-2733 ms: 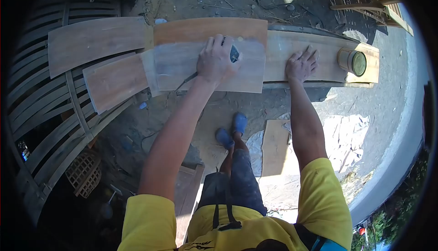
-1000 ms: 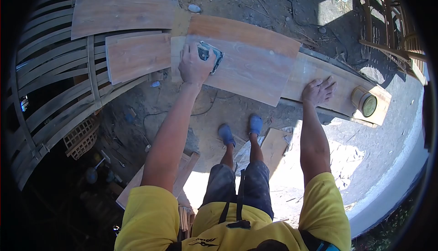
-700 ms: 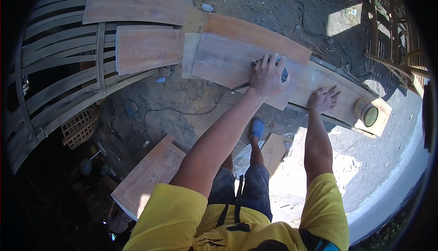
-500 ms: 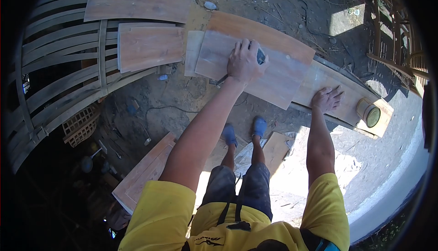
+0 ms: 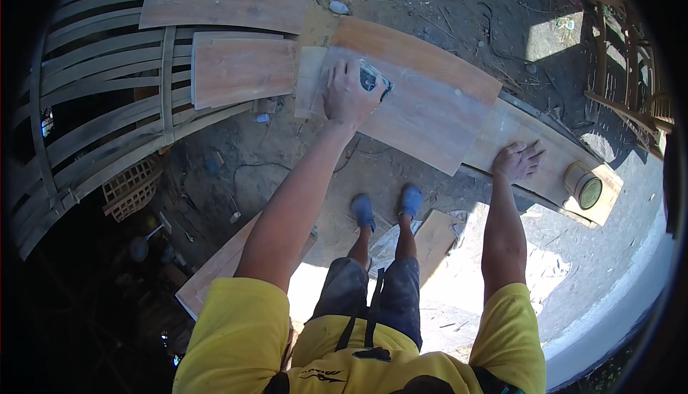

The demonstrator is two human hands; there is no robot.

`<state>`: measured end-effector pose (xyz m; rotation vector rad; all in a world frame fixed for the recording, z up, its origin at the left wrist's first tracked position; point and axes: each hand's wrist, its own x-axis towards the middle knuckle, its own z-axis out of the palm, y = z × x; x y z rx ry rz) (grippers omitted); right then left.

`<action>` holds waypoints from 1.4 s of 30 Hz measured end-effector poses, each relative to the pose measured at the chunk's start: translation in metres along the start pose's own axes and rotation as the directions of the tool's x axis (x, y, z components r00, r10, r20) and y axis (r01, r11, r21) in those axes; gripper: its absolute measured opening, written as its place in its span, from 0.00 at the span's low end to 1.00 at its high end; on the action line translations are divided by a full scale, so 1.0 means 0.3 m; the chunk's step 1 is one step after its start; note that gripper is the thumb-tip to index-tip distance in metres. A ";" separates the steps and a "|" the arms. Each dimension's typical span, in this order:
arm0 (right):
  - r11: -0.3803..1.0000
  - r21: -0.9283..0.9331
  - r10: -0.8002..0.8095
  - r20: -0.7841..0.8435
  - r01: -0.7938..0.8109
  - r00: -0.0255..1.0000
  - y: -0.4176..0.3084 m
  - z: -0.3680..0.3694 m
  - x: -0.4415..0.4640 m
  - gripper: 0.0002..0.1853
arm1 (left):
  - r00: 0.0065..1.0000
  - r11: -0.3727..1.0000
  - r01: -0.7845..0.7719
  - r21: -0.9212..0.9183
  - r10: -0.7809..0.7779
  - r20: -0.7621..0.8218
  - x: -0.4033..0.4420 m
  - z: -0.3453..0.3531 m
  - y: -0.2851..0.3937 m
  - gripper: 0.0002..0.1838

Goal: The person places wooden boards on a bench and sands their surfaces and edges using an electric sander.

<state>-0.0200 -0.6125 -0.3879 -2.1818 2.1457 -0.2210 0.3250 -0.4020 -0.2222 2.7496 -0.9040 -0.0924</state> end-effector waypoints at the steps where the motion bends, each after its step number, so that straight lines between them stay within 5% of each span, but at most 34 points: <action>1: 1.000 -0.004 -0.001 -0.034 0.001 0.999 0.012 0.010 0.002 0.33 | 0.998 0.998 -0.046 -0.043 0.047 0.041 -0.034 0.000 0.079 0.25; 7: 1.000 -0.027 -0.001 -0.054 -0.001 0.999 0.015 0.029 -0.005 0.34 | 0.943 0.931 -0.277 -0.236 0.311 0.118 -0.207 0.160 0.438 0.28; 11: 0.997 -0.076 0.017 -0.039 -0.020 0.999 0.003 0.041 0.001 0.35 | 0.906 0.904 -0.344 -0.253 0.390 0.163 -0.222 0.184 0.457 0.28; 20: 0.999 -0.030 0.023 -0.035 -0.024 0.999 0.000 0.023 0.001 0.34 | 0.996 0.996 0.062 -0.056 -0.058 0.062 0.044 -0.025 -0.035 0.28; 27: 0.999 -0.032 0.011 -0.062 -0.013 0.998 0.013 0.030 -0.008 0.34 | 0.936 0.935 0.348 0.071 -0.343 -0.074 0.089 -0.067 -0.226 0.27; 37: 1.000 -0.024 0.000 -0.049 -0.001 0.999 -0.002 0.013 -0.007 0.34 | 0.967 0.961 -0.186 -0.204 0.216 0.138 -0.190 0.124 0.350 0.28; 42: 1.000 -0.030 0.002 -0.046 -0.003 0.999 -0.004 0.016 0.003 0.34 | 0.969 0.958 -0.180 -0.225 0.212 0.124 -0.186 0.127 0.401 0.27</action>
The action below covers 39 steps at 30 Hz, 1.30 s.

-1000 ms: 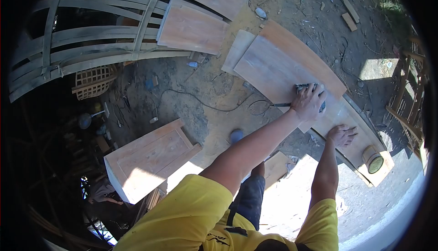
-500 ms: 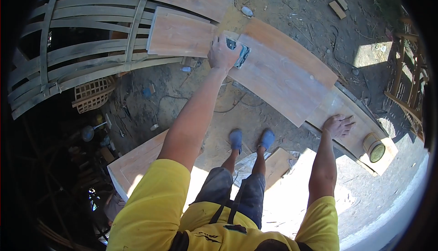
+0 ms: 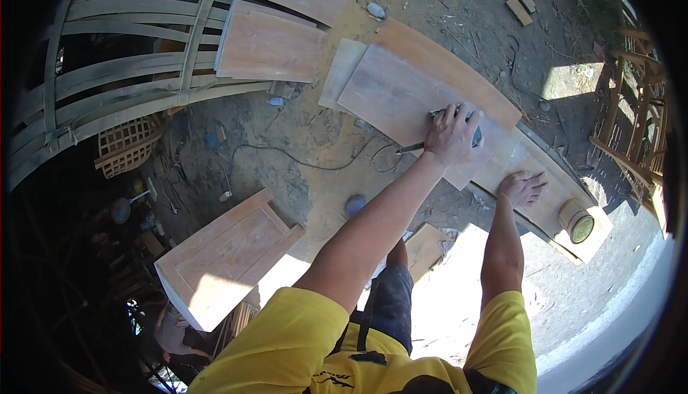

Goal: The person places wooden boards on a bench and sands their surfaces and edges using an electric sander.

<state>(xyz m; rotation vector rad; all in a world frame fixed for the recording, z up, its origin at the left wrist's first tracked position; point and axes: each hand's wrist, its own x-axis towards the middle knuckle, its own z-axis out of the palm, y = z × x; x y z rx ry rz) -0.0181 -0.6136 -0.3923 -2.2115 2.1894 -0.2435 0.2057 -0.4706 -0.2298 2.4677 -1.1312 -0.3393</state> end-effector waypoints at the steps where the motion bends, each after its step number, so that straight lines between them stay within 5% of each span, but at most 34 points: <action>1: 1.000 0.008 -0.003 -0.004 0.003 1.000 0.013 0.013 -0.004 0.34 | 0.999 0.999 0.038 0.025 -0.039 0.028 0.004 -0.026 -0.035 0.27; 8: 1.000 0.017 0.017 -0.006 -0.017 1.000 0.007 -0.005 -0.004 0.34 | 0.942 0.933 0.295 0.204 -0.249 -0.226 0.084 -0.275 -0.459 0.23; 10: 0.999 0.031 0.032 0.052 -0.033 0.998 -0.014 -0.035 -0.007 0.33 | 0.901 0.883 0.425 0.201 -0.390 -0.190 0.084 -0.328 -0.567 0.24; 14: 0.997 0.076 0.030 0.033 -0.032 0.999 -0.006 -0.031 -0.009 0.33 | 0.938 0.917 0.325 0.230 -0.282 -0.200 0.032 -0.305 -0.566 0.22; 16: 0.995 0.095 0.013 0.038 -0.017 0.999 -0.002 -0.028 -0.006 0.33 | 0.990 0.975 0.055 0.213 -0.025 -0.137 0.000 -0.248 -0.465 0.22; 18: 0.996 0.094 0.003 0.031 -0.006 1.000 0.003 -0.026 -0.004 0.34 | 0.999 0.981 0.007 0.194 0.003 -0.049 -0.014 -0.195 -0.318 0.23; 23: 0.992 0.128 -0.023 0.035 0.018 0.999 0.006 -0.027 -0.004 0.34 | 0.975 0.977 -0.182 0.112 0.164 0.153 0.006 -0.021 0.009 0.24; 28: 0.992 0.126 -0.010 0.049 0.003 0.999 0.001 -0.024 0.003 0.34 | 0.917 0.929 -0.369 0.008 0.363 0.163 0.042 0.166 0.269 0.24; 37: 0.995 0.104 0.003 0.032 -0.006 0.999 0.015 -0.023 -0.004 0.34 | 0.902 0.918 -0.391 0.065 0.368 0.227 -0.084 0.005 0.042 0.22; 39: 0.995 0.096 -0.013 0.018 0.012 1.000 0.012 -0.014 0.001 0.34 | 0.947 0.953 -0.268 0.142 0.234 0.222 -0.105 -0.050 -0.024 0.21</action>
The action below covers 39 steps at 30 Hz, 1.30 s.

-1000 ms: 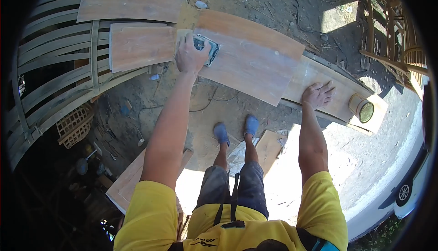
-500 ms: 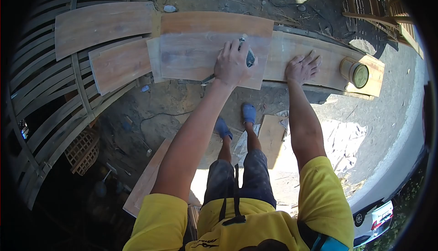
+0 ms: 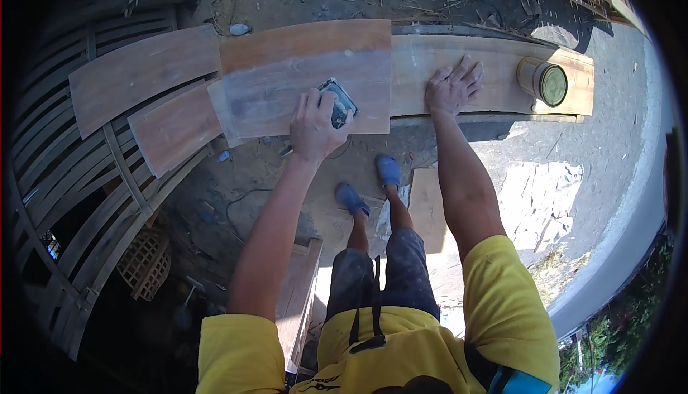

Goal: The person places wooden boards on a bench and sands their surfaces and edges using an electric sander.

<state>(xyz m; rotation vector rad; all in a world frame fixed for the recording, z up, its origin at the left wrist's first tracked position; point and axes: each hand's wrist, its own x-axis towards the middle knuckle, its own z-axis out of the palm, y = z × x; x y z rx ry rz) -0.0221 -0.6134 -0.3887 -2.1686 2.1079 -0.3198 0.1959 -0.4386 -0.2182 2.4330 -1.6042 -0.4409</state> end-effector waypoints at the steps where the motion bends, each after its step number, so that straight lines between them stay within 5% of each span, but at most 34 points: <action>1: 1.000 0.003 0.007 0.005 -0.007 1.000 -0.003 -0.002 -0.003 0.34 | 1.000 1.000 -0.003 0.006 0.003 0.006 -0.007 0.002 0.000 0.21; 10: 0.997 0.069 -0.029 0.020 0.028 0.999 -0.012 -0.019 0.001 0.35 | 0.987 0.979 -0.158 -0.126 0.159 -0.002 0.000 0.172 0.312 0.23; 17: 1.000 0.024 -0.009 0.011 0.009 1.000 0.008 -0.012 -0.005 0.35 | 0.994 0.993 -0.056 -0.105 0.045 -0.098 0.003 0.125 0.176 0.23; 19: 1.000 -0.002 -0.009 0.018 0.009 1.000 0.004 -0.003 -0.002 0.35 | 0.993 0.996 0.080 -0.048 -0.084 -0.086 0.024 0.094 0.124 0.23; 28: 1.000 0.014 0.001 0.042 -0.001 0.999 -0.026 -0.032 -0.007 0.34 | 0.986 0.994 -0.004 -0.111 -0.014 -0.168 0.097 0.156 0.274 0.25; 35: 1.000 -0.015 -0.002 0.025 0.002 1.000 -0.011 -0.012 -0.010 0.34 | 0.934 0.947 0.292 -0.133 -0.312 -0.172 -0.037 -0.022 -0.093 0.24; 39: 1.000 -0.025 -0.005 0.014 0.005 1.000 -0.016 -0.012 -0.006 0.34 | 0.819 0.884 0.464 -0.052 -0.451 -0.353 -0.102 -0.109 -0.420 0.23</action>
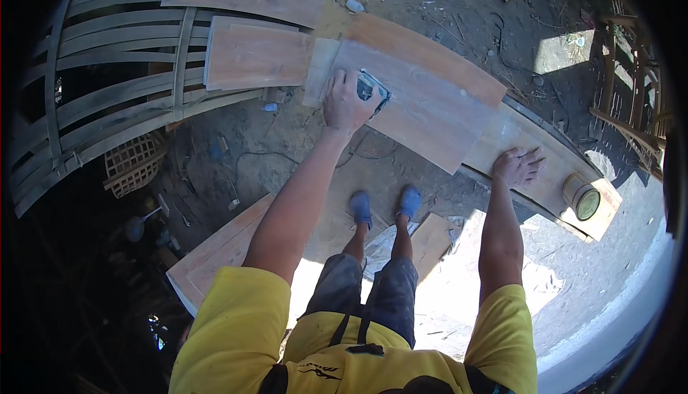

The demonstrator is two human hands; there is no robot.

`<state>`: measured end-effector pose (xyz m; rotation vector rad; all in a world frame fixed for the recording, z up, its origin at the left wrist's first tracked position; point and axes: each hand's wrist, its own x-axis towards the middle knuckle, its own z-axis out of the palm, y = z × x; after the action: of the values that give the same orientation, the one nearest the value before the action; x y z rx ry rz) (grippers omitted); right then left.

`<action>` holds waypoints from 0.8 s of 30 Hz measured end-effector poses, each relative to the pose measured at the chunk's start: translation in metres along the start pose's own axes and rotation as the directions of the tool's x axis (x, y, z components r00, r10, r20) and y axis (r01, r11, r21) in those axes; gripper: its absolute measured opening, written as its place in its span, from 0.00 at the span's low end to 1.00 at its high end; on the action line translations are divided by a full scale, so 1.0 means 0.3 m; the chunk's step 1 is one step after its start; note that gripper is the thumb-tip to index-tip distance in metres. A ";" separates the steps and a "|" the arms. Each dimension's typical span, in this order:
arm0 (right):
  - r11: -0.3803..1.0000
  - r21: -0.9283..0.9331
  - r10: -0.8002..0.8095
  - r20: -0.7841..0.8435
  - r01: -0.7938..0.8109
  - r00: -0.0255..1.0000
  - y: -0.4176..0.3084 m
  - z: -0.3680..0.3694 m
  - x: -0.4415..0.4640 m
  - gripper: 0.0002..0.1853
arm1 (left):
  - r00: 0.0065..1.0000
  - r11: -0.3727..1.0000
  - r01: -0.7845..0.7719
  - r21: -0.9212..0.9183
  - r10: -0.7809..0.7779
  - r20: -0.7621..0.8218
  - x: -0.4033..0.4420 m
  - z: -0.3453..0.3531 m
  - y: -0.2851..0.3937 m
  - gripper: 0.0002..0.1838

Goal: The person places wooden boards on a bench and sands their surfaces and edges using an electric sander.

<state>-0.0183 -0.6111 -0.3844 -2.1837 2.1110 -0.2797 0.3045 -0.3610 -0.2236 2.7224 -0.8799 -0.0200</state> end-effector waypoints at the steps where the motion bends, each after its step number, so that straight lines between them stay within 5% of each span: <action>1: 1.000 -0.004 -0.001 -0.002 0.001 1.000 0.002 0.000 0.000 0.34 | 0.998 0.998 0.055 0.008 -0.055 -0.009 0.033 -0.025 -0.080 0.22; 4: 1.000 -0.016 0.011 -0.008 -0.011 1.000 0.001 0.006 -0.003 0.33 | 0.979 0.980 0.198 0.032 -0.196 -0.058 0.107 -0.074 -0.282 0.22; 8: 1.000 -0.007 -0.002 -0.011 0.002 1.000 0.003 0.010 0.000 0.33 | 0.963 0.961 0.268 0.070 -0.266 -0.036 0.058 -0.081 -0.271 0.22; 16: 1.000 -0.018 -0.013 -0.032 0.012 0.999 0.006 0.015 -0.007 0.34 | 0.950 0.966 -0.213 -0.147 0.239 0.199 -0.231 0.020 0.222 0.23; 19: 1.000 -0.019 -0.002 -0.036 0.001 0.999 -0.009 0.012 -0.005 0.34 | 0.937 0.947 -0.275 -0.167 0.303 0.174 -0.260 0.031 0.256 0.23; 24: 1.000 -0.001 0.011 -0.003 -0.011 1.000 0.013 0.020 0.001 0.34 | 0.982 0.989 -0.131 -0.066 0.139 0.130 -0.188 -0.008 0.064 0.22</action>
<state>-0.0211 -0.6119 -0.3909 -2.1733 2.1243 -0.2806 0.2478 -0.3427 -0.2201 2.6271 -1.0825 -0.1996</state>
